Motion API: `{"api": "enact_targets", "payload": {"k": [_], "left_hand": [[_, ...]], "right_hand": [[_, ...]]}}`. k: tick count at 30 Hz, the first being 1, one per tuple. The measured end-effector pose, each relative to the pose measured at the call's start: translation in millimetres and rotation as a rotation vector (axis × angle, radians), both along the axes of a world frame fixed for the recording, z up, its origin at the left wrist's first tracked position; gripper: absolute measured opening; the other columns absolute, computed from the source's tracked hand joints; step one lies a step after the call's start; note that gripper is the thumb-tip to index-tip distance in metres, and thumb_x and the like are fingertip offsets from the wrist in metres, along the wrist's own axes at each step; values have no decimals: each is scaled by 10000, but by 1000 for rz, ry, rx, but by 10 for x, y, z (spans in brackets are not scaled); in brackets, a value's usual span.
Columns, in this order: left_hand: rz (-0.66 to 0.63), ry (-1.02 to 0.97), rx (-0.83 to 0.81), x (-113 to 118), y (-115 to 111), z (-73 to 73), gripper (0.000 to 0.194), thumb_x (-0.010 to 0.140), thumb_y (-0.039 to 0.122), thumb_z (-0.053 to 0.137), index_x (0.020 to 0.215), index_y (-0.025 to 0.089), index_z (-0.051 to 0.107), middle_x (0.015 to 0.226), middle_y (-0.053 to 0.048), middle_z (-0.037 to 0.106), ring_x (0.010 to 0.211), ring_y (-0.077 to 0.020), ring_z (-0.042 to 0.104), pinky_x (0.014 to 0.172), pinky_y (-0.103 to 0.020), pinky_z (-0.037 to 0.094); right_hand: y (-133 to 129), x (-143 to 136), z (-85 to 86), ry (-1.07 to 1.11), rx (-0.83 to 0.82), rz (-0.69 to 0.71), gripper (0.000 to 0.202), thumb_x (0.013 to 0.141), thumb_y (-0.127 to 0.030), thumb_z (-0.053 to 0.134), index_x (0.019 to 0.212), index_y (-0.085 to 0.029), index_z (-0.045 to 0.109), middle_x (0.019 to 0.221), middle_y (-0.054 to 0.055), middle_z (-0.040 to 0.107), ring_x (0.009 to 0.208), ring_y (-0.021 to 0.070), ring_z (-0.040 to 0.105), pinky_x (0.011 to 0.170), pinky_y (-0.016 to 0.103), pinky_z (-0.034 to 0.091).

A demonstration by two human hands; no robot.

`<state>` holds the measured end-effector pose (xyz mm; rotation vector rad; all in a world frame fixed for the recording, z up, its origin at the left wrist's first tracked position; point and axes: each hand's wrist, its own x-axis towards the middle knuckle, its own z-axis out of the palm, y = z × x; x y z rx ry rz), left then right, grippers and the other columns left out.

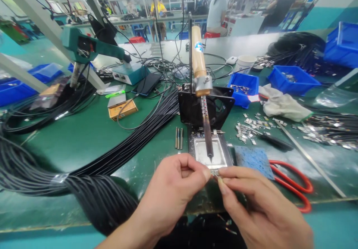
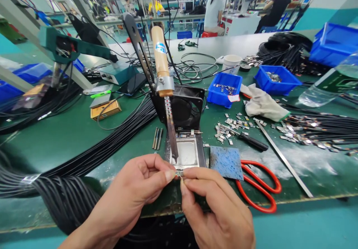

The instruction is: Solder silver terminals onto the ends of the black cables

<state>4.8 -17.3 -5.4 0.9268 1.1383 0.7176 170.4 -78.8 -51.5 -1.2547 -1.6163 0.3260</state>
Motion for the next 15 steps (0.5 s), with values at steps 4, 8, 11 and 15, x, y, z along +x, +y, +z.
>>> {"api": "enact_targets", "payload": {"k": [4, 8, 11, 15], "left_hand": [[5, 6, -1, 5, -5, 15, 190, 790, 259, 760, 680, 167, 635, 506, 101, 398, 452, -56, 225, 412, -200, 161], [13, -5, -14, 7, -6, 13, 188, 796, 260, 756, 689, 167, 633, 502, 108, 378, 453, -55, 213, 415, -201, 151], [20, -6, -16, 11, 9, 7, 191, 794, 265, 760, 691, 166, 633, 502, 106, 381, 453, -54, 220, 416, -202, 154], [40, 11, -27, 21, 26, 12, 195, 791, 275, 763, 697, 162, 635, 498, 109, 376, 452, -50, 213, 417, -196, 160]], "right_hand": [[23, -8, 18, 15, 8, -18, 196, 873, -76, 692, 989, -232, 663, 1060, 14, 738, 940, 125, 724, 868, 222, 589], [33, 1, 25, 8, -2, -15, 178, 874, -91, 693, 980, -231, 664, 1059, 24, 738, 936, 143, 731, 863, 242, 602], [47, -4, 27, -22, -3, -22, 164, 875, -109, 693, 974, -235, 664, 1051, 35, 743, 920, 173, 743, 836, 282, 623], [59, -18, 32, -30, -9, -35, 156, 877, -118, 693, 971, -240, 667, 1046, 36, 747, 906, 182, 747, 832, 299, 628]]}}
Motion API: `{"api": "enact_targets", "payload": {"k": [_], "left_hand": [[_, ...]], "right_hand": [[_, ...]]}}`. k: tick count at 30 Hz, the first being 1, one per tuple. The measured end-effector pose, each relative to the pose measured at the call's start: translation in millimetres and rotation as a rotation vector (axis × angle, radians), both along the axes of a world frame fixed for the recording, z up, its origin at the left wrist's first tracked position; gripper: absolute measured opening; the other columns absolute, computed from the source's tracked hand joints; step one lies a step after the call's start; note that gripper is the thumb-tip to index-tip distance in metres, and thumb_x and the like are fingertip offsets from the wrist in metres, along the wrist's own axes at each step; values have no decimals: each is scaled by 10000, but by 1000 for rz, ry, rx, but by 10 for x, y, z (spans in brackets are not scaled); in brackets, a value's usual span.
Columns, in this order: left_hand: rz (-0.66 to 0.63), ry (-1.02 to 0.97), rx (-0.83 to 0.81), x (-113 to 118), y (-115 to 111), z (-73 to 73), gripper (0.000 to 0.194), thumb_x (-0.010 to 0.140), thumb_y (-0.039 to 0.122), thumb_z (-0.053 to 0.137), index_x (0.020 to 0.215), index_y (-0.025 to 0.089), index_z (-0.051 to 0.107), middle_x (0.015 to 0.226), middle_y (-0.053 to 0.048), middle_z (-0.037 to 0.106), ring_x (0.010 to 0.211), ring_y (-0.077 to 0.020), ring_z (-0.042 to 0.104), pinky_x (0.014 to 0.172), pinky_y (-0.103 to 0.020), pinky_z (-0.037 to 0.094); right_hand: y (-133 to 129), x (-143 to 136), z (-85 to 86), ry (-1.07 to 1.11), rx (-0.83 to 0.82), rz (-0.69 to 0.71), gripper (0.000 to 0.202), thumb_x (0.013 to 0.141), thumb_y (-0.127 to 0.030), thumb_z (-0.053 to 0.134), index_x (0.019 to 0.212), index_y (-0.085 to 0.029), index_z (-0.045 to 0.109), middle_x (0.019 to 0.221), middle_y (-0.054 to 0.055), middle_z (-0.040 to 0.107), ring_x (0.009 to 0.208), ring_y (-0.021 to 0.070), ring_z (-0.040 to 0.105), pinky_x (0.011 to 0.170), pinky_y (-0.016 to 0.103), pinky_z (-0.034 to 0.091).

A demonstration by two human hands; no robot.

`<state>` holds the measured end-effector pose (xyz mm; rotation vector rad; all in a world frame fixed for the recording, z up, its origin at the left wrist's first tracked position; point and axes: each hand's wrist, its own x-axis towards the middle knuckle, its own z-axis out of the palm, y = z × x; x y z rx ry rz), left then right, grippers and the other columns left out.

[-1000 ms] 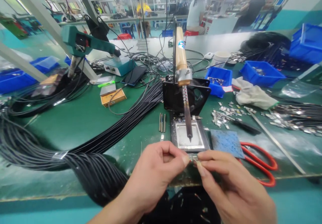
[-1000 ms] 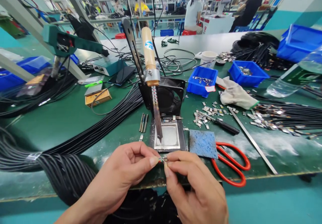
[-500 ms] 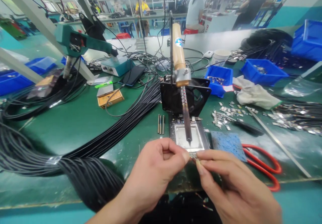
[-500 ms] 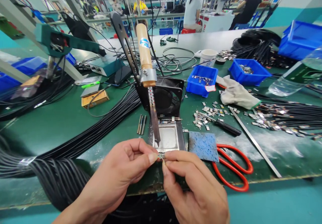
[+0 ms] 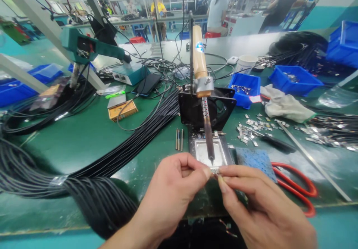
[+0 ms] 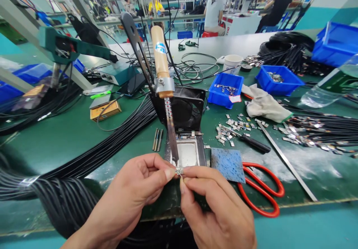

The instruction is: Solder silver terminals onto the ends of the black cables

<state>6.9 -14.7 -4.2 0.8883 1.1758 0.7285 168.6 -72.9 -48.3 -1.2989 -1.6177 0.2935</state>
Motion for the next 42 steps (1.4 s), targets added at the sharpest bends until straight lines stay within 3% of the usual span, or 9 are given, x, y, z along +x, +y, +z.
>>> {"api": "enact_targets", "payload": {"k": [20, 28, 42], "left_hand": [[30, 27, 22, 7, 0, -7, 220, 793, 317, 765, 691, 172, 634, 462, 113, 363, 431, -54, 213, 425, -206, 192], [51, 27, -12, 31, -31, 17, 205, 822, 291, 731, 705, 170, 614, 476, 111, 376, 449, -60, 225, 428, -210, 177], [49, 33, -11, 34, -23, 21, 201, 818, 299, 720, 712, 172, 604, 475, 112, 379, 441, -59, 217, 416, -212, 166]], "right_hand": [[29, -48, 67, -6, 2, -43, 140, 877, -121, 696, 945, -240, 671, 1036, 14, 749, 897, 153, 741, 831, 261, 603], [46, -58, 92, -50, 56, -48, 162, 851, -67, 709, 934, -202, 682, 1036, 14, 742, 921, 95, 725, 897, 156, 545], [63, -78, 108, -45, 41, -66, 144, 863, -88, 706, 939, -209, 685, 1047, 13, 735, 925, 90, 721, 921, 153, 532]]}}
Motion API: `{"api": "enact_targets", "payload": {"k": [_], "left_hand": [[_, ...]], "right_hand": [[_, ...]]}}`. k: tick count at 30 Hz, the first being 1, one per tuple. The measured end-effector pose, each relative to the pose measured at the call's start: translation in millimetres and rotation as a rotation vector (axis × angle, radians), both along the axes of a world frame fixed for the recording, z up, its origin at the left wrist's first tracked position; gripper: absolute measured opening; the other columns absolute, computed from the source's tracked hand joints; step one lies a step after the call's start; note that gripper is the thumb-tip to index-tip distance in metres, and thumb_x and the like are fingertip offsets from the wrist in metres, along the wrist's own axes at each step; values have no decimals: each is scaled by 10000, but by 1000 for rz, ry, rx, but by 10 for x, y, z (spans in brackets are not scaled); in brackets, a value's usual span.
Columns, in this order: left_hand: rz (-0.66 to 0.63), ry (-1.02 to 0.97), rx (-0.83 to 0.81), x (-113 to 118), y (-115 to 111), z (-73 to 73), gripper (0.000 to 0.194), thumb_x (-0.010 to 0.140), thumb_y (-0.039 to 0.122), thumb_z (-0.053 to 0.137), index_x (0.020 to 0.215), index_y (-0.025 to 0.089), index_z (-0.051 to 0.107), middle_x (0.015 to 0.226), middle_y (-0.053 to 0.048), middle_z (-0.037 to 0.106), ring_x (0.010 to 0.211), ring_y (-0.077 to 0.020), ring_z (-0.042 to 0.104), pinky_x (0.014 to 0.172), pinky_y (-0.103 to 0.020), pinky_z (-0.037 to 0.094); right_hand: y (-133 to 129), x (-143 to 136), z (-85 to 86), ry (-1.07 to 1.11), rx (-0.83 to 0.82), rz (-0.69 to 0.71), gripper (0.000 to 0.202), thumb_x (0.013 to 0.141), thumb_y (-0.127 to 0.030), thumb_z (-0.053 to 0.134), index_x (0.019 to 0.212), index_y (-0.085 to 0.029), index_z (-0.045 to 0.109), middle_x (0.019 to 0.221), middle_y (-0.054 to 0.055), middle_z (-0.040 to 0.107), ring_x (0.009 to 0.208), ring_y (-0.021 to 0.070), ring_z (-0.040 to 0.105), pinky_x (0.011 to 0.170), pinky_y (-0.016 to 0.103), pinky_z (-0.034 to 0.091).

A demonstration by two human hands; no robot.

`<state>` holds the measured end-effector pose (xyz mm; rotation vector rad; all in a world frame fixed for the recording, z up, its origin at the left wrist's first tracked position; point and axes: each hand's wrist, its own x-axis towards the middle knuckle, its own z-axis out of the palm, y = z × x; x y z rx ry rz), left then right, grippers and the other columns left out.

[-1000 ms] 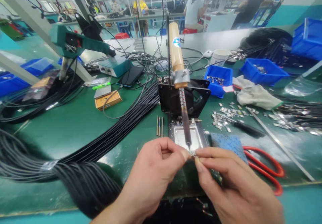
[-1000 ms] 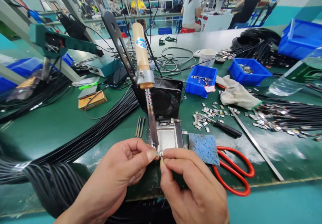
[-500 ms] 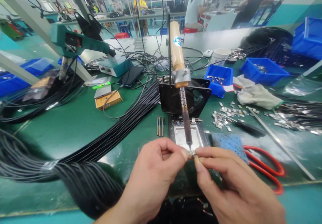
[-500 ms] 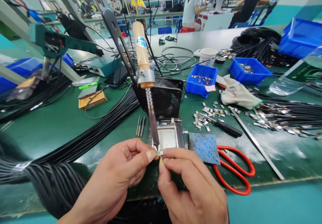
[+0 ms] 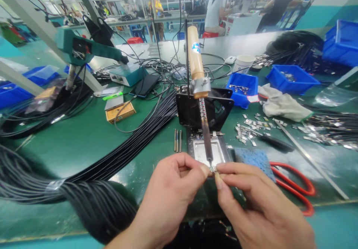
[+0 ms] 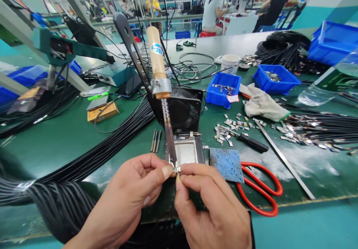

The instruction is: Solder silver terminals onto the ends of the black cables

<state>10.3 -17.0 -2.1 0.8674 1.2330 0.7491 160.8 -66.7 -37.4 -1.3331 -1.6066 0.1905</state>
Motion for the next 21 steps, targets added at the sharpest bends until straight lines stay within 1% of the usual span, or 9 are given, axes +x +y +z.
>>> {"api": "enact_targets", "payload": {"k": [6, 11, 17, 19, 21], "left_hand": [[2, 2, 14, -6, 4, -5, 186, 816, 281, 713, 706, 172, 610, 469, 111, 383, 438, -59, 224, 418, -211, 181], [1, -8, 15, 3, 23, -1, 187, 823, 274, 709, 701, 175, 607, 476, 109, 384, 439, -59, 226, 418, -209, 178], [1, -12, 16, 3, 21, 8, 202, 821, 286, 720, 699, 173, 605, 472, 112, 375, 439, -57, 221, 420, -210, 175], [1, -9, 7, 7, 17, 11, 205, 816, 296, 725, 703, 172, 607, 473, 112, 379, 439, -57, 225, 420, -212, 175], [0, -15, 2, 11, 13, 19, 205, 812, 303, 726, 707, 171, 608, 471, 113, 380, 438, -57, 223, 420, -217, 169]], "right_hand": [[-9, 3, -6, 18, -3, 13, 144, 864, -90, 708, 943, -207, 680, 1050, 18, 729, 936, 96, 720, 916, 163, 540], [-5, -23, -5, 34, 5, -5, 146, 862, -87, 711, 931, -212, 677, 1035, 17, 730, 915, 107, 722, 881, 185, 559], [-9, -41, 2, 57, -5, -7, 151, 854, -84, 710, 930, -211, 680, 1039, 16, 730, 913, 108, 724, 870, 180, 559], [-9, -61, -4, 115, -37, -22, 138, 859, -100, 703, 918, -222, 682, 1038, 13, 731, 905, 119, 729, 861, 197, 570], [-1, -83, -7, 252, -92, -59, 105, 882, -133, 683, 888, -237, 678, 1025, 6, 734, 877, 127, 738, 817, 206, 595]]}}
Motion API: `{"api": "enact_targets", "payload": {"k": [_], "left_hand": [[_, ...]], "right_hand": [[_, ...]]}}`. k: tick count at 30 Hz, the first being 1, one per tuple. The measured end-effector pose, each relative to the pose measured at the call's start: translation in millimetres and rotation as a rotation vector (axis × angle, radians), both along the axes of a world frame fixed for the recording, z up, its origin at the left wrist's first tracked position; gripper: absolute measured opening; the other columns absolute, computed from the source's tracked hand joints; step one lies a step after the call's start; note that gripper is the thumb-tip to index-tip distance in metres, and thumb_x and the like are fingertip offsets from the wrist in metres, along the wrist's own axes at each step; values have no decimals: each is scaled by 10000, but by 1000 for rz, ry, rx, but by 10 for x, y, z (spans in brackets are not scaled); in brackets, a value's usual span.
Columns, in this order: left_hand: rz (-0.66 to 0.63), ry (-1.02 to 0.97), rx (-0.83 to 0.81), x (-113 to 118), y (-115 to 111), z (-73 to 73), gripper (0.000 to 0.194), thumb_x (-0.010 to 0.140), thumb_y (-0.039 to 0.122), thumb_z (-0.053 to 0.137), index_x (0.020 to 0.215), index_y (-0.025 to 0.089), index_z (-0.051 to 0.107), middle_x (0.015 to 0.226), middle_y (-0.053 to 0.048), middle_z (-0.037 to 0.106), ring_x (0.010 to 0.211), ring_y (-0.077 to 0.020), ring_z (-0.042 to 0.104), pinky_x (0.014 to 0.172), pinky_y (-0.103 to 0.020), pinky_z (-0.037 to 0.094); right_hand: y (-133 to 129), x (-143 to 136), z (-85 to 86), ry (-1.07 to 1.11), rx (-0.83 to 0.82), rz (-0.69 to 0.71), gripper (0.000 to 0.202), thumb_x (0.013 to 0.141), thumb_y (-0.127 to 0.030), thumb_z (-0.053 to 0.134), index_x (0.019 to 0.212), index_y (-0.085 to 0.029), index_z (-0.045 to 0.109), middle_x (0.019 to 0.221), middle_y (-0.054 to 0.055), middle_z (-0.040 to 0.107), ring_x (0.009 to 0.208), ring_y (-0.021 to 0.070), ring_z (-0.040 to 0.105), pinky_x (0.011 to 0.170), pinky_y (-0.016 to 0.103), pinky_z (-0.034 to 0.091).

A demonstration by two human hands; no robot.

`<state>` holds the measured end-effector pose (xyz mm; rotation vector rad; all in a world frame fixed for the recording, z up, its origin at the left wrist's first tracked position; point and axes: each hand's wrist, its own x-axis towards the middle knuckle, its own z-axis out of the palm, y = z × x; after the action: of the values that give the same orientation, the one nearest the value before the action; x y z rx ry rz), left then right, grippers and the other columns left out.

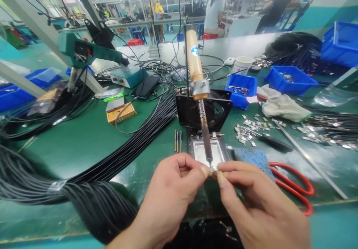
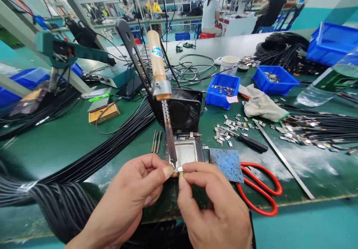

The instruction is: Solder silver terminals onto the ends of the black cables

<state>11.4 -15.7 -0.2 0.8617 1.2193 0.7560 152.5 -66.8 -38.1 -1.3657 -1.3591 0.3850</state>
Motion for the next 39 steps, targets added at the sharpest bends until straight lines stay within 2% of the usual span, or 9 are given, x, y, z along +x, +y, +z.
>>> {"api": "enact_targets", "payload": {"k": [2, 5, 8, 11, 14, 20, 39], "left_hand": [[2, -11, -7, 2, -3, 12, 211, 807, 305, 726, 702, 173, 600, 465, 114, 380, 433, -56, 214, 418, -223, 152], [-4, -21, -31, 4, -6, 30, 219, 797, 301, 727, 688, 176, 583, 461, 108, 407, 420, -51, 217, 414, -227, 139], [-13, -27, -44, 9, -5, 35, 221, 791, 290, 722, 674, 181, 569, 448, 107, 414, 410, -50, 230, 408, -224, 152], [-5, -37, -47, 15, -1, 28, 217, 789, 279, 716, 669, 185, 561, 437, 115, 393, 407, -49, 221, 404, -219, 152], [1, -52, -58, 13, 2, 21, 206, 786, 263, 707, 665, 185, 560, 436, 117, 387, 401, -46, 216, 400, -217, 148], [4, -67, -51, 6, -4, 23, 193, 791, 250, 692, 662, 181, 567, 439, 111, 398, 404, -46, 225, 399, -209, 161], [0, -33, -28, 27, 22, 25, 193, 790, 252, 695, 655, 180, 577, 439, 105, 398, 407, -51, 235, 404, -210, 175]], "right_hand": [[18, -14, 7, 152, -73, 1, 74, 911, -176, 663, 889, -246, 673, 959, -1, 746, 805, 129, 751, 735, 201, 620], [55, -28, 41, 299, -212, 61, 45, 939, -241, 651, 896, -232, 648, 751, -14, 750, 615, 121, 737, 575, 179, 617], [89, -72, 93, 443, -338, 97, 161, 947, -317, 654, 834, -217, 598, 582, -26, 699, 457, 109, 661, 441, 167, 560], [106, -147, 124, 570, -393, 36, 233, 928, -368, 680, 790, -218, 567, 508, -46, 637, 389, 84, 572, 375, 148, 478], [113, -198, 96, 613, -364, -13, 221, 917, -352, 698, 796, -216, 572, 492, -49, 623, 367, 82, 549, 355, 152, 455], [153, -191, -34, 570, -180, 54, 150, 921, -241, 697, 826, -220, 583, 504, -56, 655, 344, 88, 584, 333, 148, 495], [153, -191, -61, 597, -137, 69, 119, 926, -202, 692, 847, -225, 605, 544, -51, 675, 371, 95, 608, 346, 160, 521]]}}
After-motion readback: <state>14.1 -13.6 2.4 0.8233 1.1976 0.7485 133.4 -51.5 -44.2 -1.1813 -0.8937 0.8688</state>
